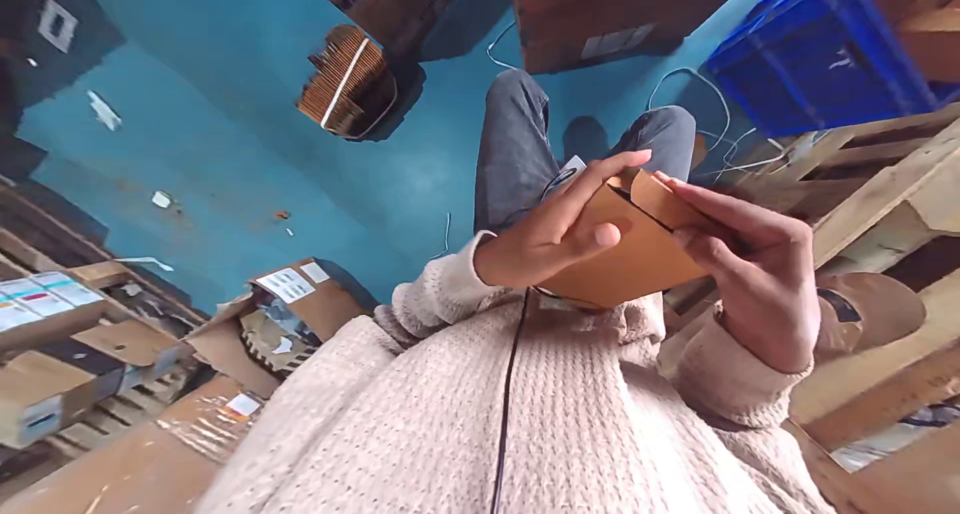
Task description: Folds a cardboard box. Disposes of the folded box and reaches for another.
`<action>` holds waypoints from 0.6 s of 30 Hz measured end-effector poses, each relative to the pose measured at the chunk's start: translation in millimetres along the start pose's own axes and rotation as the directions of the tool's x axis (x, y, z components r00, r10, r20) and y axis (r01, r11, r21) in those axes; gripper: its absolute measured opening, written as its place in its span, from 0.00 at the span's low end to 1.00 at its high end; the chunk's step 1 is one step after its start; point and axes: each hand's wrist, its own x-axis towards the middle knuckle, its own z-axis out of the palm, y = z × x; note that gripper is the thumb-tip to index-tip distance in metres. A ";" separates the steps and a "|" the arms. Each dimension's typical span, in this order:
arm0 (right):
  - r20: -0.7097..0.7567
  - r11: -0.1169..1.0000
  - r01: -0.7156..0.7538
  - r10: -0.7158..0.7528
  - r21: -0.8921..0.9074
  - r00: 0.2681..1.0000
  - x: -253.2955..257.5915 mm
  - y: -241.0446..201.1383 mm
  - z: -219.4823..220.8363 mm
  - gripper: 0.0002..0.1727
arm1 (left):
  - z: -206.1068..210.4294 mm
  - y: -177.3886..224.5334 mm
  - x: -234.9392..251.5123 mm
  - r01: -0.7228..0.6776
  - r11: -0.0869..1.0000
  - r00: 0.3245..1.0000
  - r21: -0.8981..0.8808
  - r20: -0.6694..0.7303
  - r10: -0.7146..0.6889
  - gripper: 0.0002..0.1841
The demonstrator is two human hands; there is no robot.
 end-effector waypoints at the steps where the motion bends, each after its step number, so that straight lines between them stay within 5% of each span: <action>1: 0.010 1.000 -0.007 0.007 -0.005 1.000 0.5 -0.3 -0.6 0.22 | 4.2 -0.5 -1.5 0.012 1.000 1.000 -0.012 0.002 -0.012 0.47; 7: 0.108 0.999 0.027 -0.025 -0.018 0.994 -2.1 4.7 -3.0 0.21 | 8.7 2.6 -8.6 0.040 0.999 0.998 -0.032 -0.056 -0.042 0.44; 11: 0.101 0.997 0.045 -0.039 -0.064 0.994 0.8 3.1 4.0 0.20 | 6.2 5.1 -0.1 -0.003 0.999 0.983 0.043 -0.186 0.011 0.18; 18: 0.162 0.996 0.092 -0.092 0.007 0.982 11.9 -5.0 2.9 0.16 | -1.4 7.4 1.8 -0.063 0.994 0.961 0.092 -0.265 0.085 0.11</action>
